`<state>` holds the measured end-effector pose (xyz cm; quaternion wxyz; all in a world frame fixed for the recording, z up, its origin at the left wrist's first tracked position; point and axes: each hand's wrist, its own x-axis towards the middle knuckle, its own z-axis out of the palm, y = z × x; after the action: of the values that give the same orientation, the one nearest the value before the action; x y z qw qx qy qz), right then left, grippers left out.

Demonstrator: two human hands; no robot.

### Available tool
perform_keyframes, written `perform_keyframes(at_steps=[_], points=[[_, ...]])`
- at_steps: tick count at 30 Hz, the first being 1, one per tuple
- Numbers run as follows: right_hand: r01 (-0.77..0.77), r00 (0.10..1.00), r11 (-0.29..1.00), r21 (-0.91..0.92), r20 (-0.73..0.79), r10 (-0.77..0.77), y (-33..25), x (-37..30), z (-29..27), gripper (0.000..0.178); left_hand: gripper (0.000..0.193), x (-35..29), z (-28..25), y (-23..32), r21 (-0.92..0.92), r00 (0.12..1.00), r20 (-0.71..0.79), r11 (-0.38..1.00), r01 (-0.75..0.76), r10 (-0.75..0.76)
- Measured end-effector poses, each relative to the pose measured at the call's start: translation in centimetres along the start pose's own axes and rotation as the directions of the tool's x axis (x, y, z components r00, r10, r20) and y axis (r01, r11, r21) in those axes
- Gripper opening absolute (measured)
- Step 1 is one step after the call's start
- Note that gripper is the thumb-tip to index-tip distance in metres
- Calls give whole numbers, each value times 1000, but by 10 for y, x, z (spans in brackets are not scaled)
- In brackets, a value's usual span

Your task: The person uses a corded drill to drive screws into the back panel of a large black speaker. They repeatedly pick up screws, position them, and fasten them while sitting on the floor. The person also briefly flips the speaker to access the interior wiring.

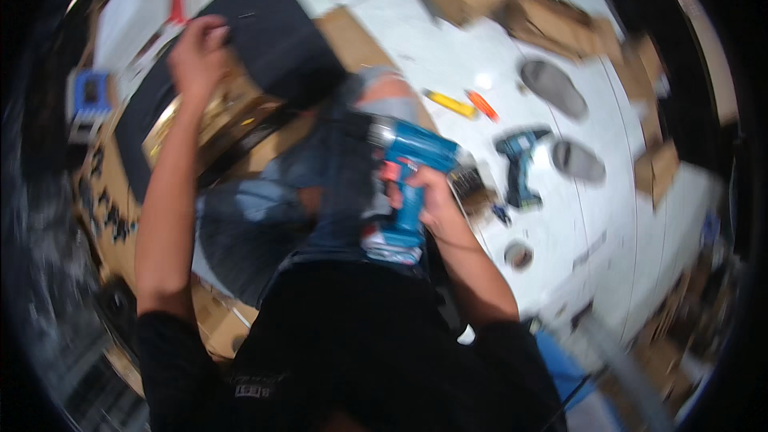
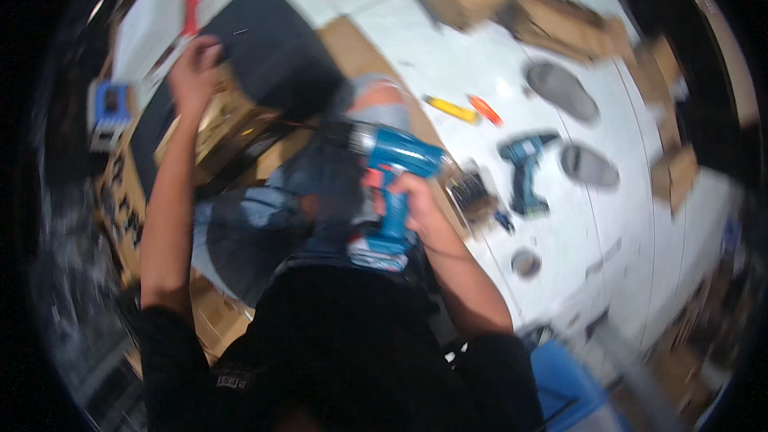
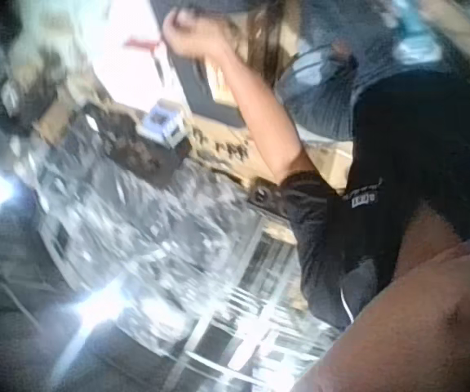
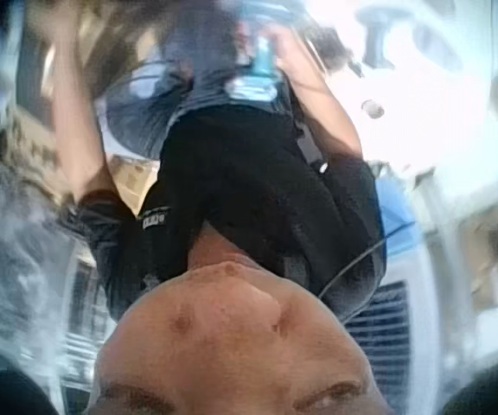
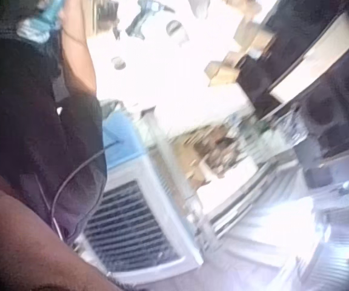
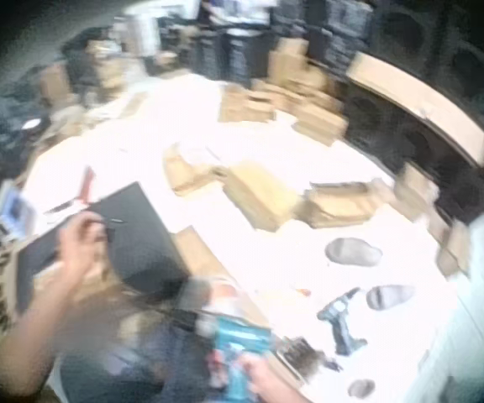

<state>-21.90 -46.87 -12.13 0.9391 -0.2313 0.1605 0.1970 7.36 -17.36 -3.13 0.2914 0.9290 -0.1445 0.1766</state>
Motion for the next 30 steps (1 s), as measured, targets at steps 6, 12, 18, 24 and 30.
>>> perform_keyframes(at_steps=[6, 12, 18, 24, 30], points=[[-37, 999, 993, 113, 1, 37, -4, 9, -14, 38, 17, -100, 16, 201, -709, 930, 221, 703, -55, 295], [305, 952, 882, -360, 92, -292, 1, -12, -1, 21, 23, -195, 58, 327, -709, 563, 648, 676, 200, 513], [49, 999, 983, -180, 6, -49, 1, -2, -4, 24, 35, -244, 112, 362, -643, 264, 757, 753, 140, 598], [143, 988, 960, -240, 99, -122, 3, -4, -1, 27, 39, -245, 113, 345, -591, 490, 728, 801, 97, 479], [-89, 994, 987, -131, 46, 95, -3, -9, -11, 36, 28, -156, 4, 290, -529, 755, 476, 833, -163, 451]])
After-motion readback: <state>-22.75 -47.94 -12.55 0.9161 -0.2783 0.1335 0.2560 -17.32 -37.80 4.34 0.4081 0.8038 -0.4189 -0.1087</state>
